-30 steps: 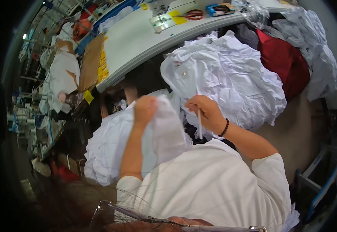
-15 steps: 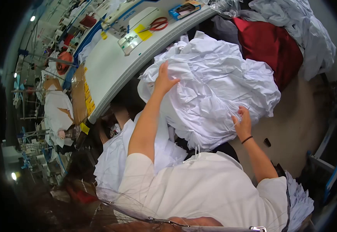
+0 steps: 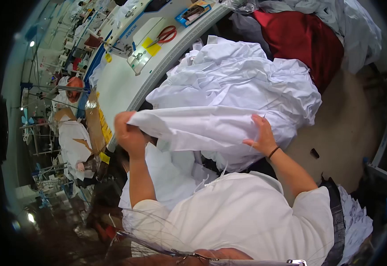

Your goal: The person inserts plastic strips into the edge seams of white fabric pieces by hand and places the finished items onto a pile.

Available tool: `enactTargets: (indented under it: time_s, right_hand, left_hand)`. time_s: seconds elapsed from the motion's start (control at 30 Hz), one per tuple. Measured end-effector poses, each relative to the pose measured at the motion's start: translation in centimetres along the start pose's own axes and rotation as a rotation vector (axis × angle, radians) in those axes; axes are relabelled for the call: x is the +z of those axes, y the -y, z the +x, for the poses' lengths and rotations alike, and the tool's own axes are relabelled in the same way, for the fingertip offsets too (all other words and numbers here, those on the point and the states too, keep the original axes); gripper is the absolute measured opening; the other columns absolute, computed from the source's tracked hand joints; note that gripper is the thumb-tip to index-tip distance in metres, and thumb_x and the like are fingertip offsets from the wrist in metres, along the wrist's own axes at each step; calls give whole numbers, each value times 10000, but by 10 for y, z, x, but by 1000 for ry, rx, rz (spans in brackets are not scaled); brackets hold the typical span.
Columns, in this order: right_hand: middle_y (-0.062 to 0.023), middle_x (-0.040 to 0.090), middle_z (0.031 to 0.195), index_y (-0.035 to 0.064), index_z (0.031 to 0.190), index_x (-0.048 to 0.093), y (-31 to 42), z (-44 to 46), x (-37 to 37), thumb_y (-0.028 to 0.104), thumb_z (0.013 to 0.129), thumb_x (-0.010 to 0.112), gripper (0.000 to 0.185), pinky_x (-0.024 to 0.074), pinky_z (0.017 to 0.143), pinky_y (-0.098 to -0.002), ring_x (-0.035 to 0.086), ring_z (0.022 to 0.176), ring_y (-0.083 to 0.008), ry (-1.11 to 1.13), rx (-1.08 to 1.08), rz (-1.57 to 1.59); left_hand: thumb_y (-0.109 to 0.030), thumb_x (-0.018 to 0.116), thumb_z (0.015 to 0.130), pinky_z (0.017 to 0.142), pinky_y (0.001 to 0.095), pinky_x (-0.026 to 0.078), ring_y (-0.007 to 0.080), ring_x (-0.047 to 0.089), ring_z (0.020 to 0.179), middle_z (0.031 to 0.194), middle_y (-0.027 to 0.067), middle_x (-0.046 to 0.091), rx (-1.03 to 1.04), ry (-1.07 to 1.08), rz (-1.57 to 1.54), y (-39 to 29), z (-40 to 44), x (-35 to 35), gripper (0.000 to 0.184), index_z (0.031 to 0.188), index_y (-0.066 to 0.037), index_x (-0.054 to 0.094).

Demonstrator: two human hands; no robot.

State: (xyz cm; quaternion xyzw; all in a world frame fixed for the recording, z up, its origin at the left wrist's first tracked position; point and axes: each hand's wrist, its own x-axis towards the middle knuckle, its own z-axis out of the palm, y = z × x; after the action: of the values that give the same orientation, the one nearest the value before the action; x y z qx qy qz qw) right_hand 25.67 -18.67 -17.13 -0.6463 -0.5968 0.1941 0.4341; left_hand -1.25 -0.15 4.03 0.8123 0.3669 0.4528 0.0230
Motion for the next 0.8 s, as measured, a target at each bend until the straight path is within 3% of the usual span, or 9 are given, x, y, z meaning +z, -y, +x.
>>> enactTargets:
  time_s: [0.07, 0.17, 0.3, 0.37, 0.43, 0.47, 0.5, 0.57, 0.8]
  right_hand:
    - [-161, 408, 1218, 41, 1169, 343, 8, 0, 1, 188, 513, 786, 805, 299, 940, -417, 388, 1107, -338, 37, -1, 17]
    - [-142, 416, 1197, 45, 1161, 355, 13, -6, -4, 175, 509, 784, 792, 289, 934, -427, 388, 1077, -339, -260, -11, -87]
    - [-109, 544, 893, 47, 968, 506, -37, -32, -16, 62, 669, 666, 340, 424, 736, -351, 515, 835, -235, -261, 212, -201]
    - [-42, 502, 735, 37, 849, 520, -32, -25, -47, -18, 722, 580, 152, 425, 607, -261, 473, 717, -119, -471, 364, 62]
    - [-4, 448, 723, 28, 823, 494, -61, -18, -95, -66, 726, 534, 140, 393, 575, -216, 406, 702, -70, -718, 274, 170]
    - [12, 443, 721, 21, 806, 490, -40, 2, -126, -28, 761, 551, 90, 392, 587, -229, 415, 675, -88, -864, 19, 130]
    - [-5, 452, 718, 18, 808, 492, -7, 13, -162, 65, 803, 570, 92, 402, 617, -239, 420, 667, -106, -848, -33, -221]
    - [-47, 497, 733, 23, 814, 493, 20, 32, -215, 176, 821, 578, 175, 408, 650, -252, 459, 669, -135, -839, -8, -297]
    - [-123, 529, 712, 52, 828, 507, 31, 139, -262, 170, 740, 657, 210, 437, 601, -315, 526, 631, -237, -476, 12, -726]
  left_hand:
    - [96, 490, 717, 686, 269, 424, 191, 525, 724, 805, 84, 539, -89, -114, -168, -16, 16, -16, 143, 807, -12, 515]
    - [90, 413, 750, 744, 250, 395, 158, 502, 797, 876, 89, 535, -112, -157, -470, -27, 39, -28, 167, 857, -13, 490]
    - [107, 454, 736, 804, 262, 409, 168, 521, 908, 976, 106, 548, -2, -144, -699, -31, 84, -20, 223, 918, -13, 503]
    - [88, 494, 741, 751, 233, 433, 159, 551, 842, 918, 73, 575, 132, -176, -421, -29, 105, -10, 175, 879, -13, 531]
    - [76, 518, 735, 741, 242, 440, 178, 558, 830, 893, 75, 585, 146, -222, -405, -23, 116, 1, 153, 855, -14, 547]
    - [68, 526, 734, 738, 251, 442, 186, 559, 827, 893, 77, 586, 156, -230, -388, -29, 120, 0, 145, 847, -18, 551]
    - [60, 534, 732, 736, 261, 444, 194, 561, 823, 893, 80, 587, 164, -238, -373, -33, 124, 0, 137, 839, -22, 556]
    - [24, 543, 742, 698, 283, 452, 207, 559, 792, 857, 82, 582, 235, -282, -310, -29, 133, 1, 102, 830, -26, 553]
    - [-150, 550, 756, 658, 384, 442, 319, 553, 759, 818, 140, 568, -31, -73, 194, 23, 138, 32, 120, 830, -56, 563]
